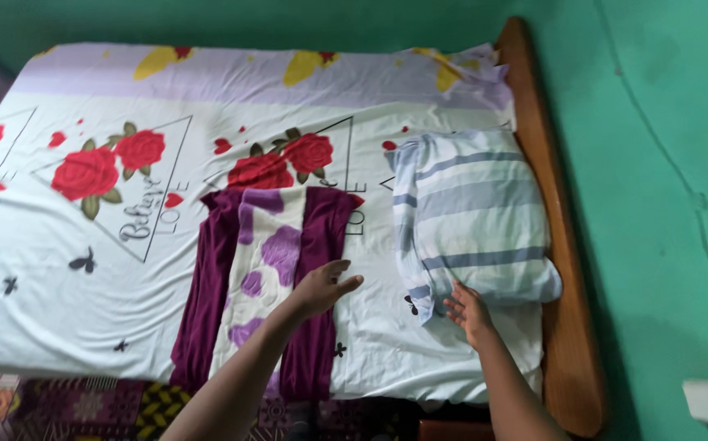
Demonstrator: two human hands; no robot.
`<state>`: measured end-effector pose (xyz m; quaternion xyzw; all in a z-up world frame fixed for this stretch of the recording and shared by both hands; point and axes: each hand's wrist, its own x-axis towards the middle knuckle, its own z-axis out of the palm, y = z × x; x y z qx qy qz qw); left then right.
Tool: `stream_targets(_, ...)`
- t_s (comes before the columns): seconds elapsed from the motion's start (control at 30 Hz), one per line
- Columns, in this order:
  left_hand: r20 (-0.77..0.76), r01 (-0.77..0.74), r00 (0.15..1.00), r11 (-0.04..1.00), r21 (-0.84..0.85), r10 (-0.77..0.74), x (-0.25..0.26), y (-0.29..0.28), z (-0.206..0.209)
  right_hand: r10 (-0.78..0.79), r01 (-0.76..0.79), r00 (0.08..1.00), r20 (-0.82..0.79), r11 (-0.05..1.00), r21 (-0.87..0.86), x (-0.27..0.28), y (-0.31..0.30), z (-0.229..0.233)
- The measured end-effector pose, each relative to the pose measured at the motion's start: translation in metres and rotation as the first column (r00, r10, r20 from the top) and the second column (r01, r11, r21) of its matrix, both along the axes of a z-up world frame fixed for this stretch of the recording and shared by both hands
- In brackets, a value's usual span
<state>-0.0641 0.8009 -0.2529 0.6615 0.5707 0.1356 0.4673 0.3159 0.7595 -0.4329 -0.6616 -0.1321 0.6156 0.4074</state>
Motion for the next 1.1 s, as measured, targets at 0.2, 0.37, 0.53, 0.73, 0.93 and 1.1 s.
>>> stream_targets(0.2, -0.051, -0.076, 0.996, 0.996, -0.047, 0.073, -0.001, -0.003, -0.010, 0.028, -0.028, 0.999, -0.031, 1.000, -0.012, -0.003, 0.016, -0.027)
stream_targets(0.37, -0.062, -0.109, 0.993, 0.988, -0.113, 0.102, 0.006, -0.012, -0.018, 0.037, -0.022, 0.987, 0.159, 0.995, -0.092, 0.008, 0.026, -0.051)
stream_targets(0.53, -0.073, -0.133, 0.990, 0.984, -0.118, 0.125, -0.003, -0.028, -0.017, 0.033, 0.078, 0.930, 0.365, 0.955, -0.286, 0.010, 0.020, -0.065)
stream_targets(0.73, -0.130, -0.153, 0.983, 0.975, -0.163, 0.132, -0.030, -0.033, -0.010, -0.428, 0.396, 0.904, -0.010, 0.844, -0.362, 0.003, 0.040, -0.079)
stream_targets(0.93, -0.162, -0.197, 0.974, 0.950, -0.244, 0.160, -0.047, -0.054, -0.004, -0.501, 0.411, 0.841, -0.205, 0.837, -0.361, 0.009, 0.034, -0.097)
stream_targets(1.1, -0.183, -0.149, 0.975, 0.981, -0.122, 0.125, -0.066, -0.064, 0.003, -0.340, 0.396, 0.910, 0.236, 0.881, -0.259, 0.013, 0.050, -0.086)
